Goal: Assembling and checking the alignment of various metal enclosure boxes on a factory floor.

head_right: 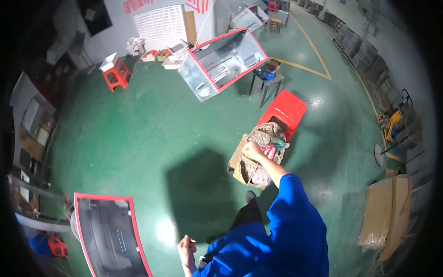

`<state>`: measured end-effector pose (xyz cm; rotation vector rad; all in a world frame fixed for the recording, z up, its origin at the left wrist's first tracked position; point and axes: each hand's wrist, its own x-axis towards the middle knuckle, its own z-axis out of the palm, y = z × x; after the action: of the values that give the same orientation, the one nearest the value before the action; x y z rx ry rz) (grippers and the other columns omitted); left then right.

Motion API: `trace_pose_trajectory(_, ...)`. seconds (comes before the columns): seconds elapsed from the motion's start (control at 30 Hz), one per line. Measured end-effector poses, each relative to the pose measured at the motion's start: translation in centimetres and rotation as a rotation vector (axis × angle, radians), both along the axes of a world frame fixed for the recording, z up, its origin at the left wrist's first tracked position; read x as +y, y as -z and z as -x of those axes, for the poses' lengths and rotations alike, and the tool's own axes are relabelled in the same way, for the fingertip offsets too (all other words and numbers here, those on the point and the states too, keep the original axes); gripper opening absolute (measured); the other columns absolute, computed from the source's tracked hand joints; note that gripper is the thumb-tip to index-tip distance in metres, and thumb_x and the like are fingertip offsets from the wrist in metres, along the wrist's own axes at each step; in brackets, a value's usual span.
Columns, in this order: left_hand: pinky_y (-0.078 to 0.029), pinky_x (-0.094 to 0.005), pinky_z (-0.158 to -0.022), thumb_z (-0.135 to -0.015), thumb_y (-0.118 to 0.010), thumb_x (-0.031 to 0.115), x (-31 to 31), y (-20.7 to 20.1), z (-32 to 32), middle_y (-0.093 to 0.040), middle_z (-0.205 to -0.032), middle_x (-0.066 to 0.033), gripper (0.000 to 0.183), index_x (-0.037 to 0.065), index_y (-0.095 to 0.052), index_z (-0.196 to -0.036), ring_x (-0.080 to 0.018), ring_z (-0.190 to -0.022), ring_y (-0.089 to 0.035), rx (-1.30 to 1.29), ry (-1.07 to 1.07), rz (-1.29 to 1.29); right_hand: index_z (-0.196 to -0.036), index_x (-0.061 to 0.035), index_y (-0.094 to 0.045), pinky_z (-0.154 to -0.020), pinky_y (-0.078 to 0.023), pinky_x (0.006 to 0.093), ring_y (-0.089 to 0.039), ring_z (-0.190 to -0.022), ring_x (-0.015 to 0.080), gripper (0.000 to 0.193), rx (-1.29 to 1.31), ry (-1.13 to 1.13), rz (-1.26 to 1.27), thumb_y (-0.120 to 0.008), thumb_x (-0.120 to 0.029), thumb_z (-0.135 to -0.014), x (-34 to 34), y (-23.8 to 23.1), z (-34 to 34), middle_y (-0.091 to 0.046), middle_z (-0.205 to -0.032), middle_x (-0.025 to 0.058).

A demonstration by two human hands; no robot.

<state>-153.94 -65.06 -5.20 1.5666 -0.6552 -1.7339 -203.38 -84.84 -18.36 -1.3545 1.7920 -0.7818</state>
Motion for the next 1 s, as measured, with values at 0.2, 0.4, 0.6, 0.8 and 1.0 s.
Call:
trace_pose_trajectory(0.2,-0.015,-0.0220,-0.037,-0.092,-0.053,0.034,8.2,-1.4,-15.5,-0.032,-0.047,0.0056,0.038,0.008,-0.052,-0.065,-0.0038,-0.038,-0.026,-0.101,-0.355,0.089,-0.083,0.0003,-0.069,-0.054,-0.051,0.0260,-0.059,-0.054,0.0120,0.014,-0.449,-0.725,-0.328,-0.060,-0.011,-0.082,7.4,-9.9,-32.6,-0.063,-0.066,0.0074)
trace_pose_trajectory(0.4,-0.019,-0.0210,-0.043,-0.090,-0.057,0.034,8.0,-3.1,-20.0,-0.037,-0.054,0.0084,0.031,0.006,-0.065,-0.079,-0.0025,-0.045,-0.029,-0.117,-0.638,-0.089,-0.087,-0.0027,-0.067,-0.060,-0.051,0.0274,-0.062,-0.064,0.0128,0.014,-0.319,-1.073,-0.393,-0.063,-0.014,-0.080,11.4,-20.1,-47.6,-0.066,-0.076,0.0083)
trace_pose_trajectory(0.6,-0.023,-0.0211,-0.044,-0.087,-0.060,0.040,7.7,-0.5,-21.5,-0.034,-0.054,0.0070,0.037,0.003,-0.062,-0.084,-0.0049,-0.046,-0.030,0.133,-0.814,-0.073,-0.075,-0.0025,-0.061,-0.051,-0.042,0.0228,-0.054,-0.057,0.0064,0.010,-0.360,-1.279,-0.382,-0.066,-0.011,-0.077,6.5,-23.8,-55.8,-0.058,-0.063,0.0014)
trace_pose_trajectory(0.8,-0.031,-0.0224,-0.047,-0.086,-0.060,0.046,8.3,0.5,-20.4,-0.043,-0.062,0.0025,0.048,-0.002,-0.061,-0.089,-0.0079,-0.053,-0.038,0.343,-1.090,-0.093,-0.074,-0.0005,-0.063,-0.054,-0.044,0.0267,-0.055,-0.057,0.0103,0.012,-0.315,-1.497,-0.220,-0.064,-0.012,-0.074,1.5,-18.6,-68.0,-0.058,-0.060,0.0048)
trace_pose_trajectory(1.0,-0.035,-0.0215,-0.049,-0.087,-0.061,0.043,8.3,2.4,-20.1,-0.049,-0.068,-0.0002,0.041,0.002,-0.060,-0.093,-0.0080,-0.056,-0.043,0.449,-1.316,0.052,-0.074,-0.0015,-0.062,-0.057,-0.046,0.0320,-0.059,-0.059,0.0174,0.011,0.018,-1.788,-0.079,-0.065,-0.012,-0.071,0.4,-7.9,-77.3,-0.061,-0.064,0.0088)
